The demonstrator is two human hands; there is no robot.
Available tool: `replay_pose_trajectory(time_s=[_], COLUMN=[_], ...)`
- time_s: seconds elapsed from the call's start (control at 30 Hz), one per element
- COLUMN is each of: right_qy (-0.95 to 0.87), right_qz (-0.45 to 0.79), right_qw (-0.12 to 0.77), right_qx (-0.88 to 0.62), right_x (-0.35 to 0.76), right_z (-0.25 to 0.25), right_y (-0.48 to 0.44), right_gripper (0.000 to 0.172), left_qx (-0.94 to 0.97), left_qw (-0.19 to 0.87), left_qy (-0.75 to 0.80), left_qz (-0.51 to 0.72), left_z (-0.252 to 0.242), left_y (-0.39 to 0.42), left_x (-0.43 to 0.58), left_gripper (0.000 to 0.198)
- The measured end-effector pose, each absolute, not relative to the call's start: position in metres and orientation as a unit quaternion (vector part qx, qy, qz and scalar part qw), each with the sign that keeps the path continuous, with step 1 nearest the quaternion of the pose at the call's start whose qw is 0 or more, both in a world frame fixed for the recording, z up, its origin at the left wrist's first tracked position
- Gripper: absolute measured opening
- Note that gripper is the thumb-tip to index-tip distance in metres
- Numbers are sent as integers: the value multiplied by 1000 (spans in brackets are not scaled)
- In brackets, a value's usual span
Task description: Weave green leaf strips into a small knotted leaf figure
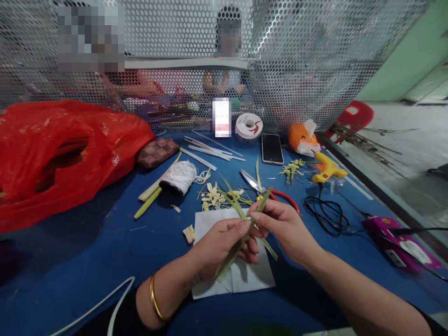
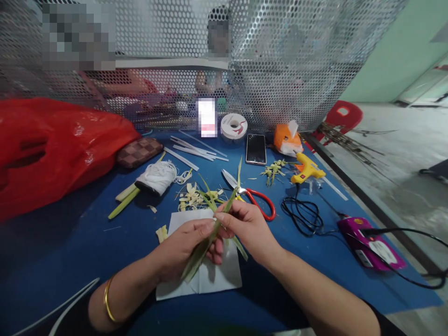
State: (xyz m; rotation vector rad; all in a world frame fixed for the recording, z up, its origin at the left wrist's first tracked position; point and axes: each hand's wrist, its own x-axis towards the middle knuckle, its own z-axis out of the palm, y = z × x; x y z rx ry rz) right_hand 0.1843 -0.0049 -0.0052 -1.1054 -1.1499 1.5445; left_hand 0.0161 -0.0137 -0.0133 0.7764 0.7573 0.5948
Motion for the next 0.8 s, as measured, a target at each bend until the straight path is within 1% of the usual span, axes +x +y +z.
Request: replay_pose_trajectory(time_s=[0.1, 0.17, 0.23, 0.3, 0.47, 0.57, 0.7, 0.77, 0.8], right_qy=[-465, -466, -465, -464, -473, -482, -475, -482, -490], right_qz=[631, 607, 572, 560, 602, 616, 636, 623, 606], right_qw=[434, 458, 490, 499, 459, 434, 428, 437, 440], right_qx=[-445, -453, -466, -471, -451, -448, -432, -435, -446], right_x=[183, 184, 187, 188, 186, 184, 185, 187, 188], right_z=[-4, -4, -4, -4, -4, -3, -4, -6, -7], right_y=[-6, -5, -4, -3, -5, -8, -8, -5, -3], right_gripper=[24, 24, 22, 21, 23, 26, 21, 20, 22], left_qx=[342, 344, 353, 357, 339, 330, 294, 275, 262], left_qw=[822, 815, 808, 804, 812, 819, 844, 843, 835], left_qy=[367, 384, 394, 396, 374, 369, 361, 366, 372], left_qz=[269, 265, 259, 262, 293, 289, 267, 283, 310], left_z=[-10, -8, -8, -8, -9, -8, -6, -4, -3], left_y=[-16, -16, -16, -15, -14, -14, -14, -12, -10], left_x=[16, 16, 15, 15, 16, 16, 15, 14, 13], left_gripper=[34, 29, 28, 28, 34, 29, 24, 22, 22])
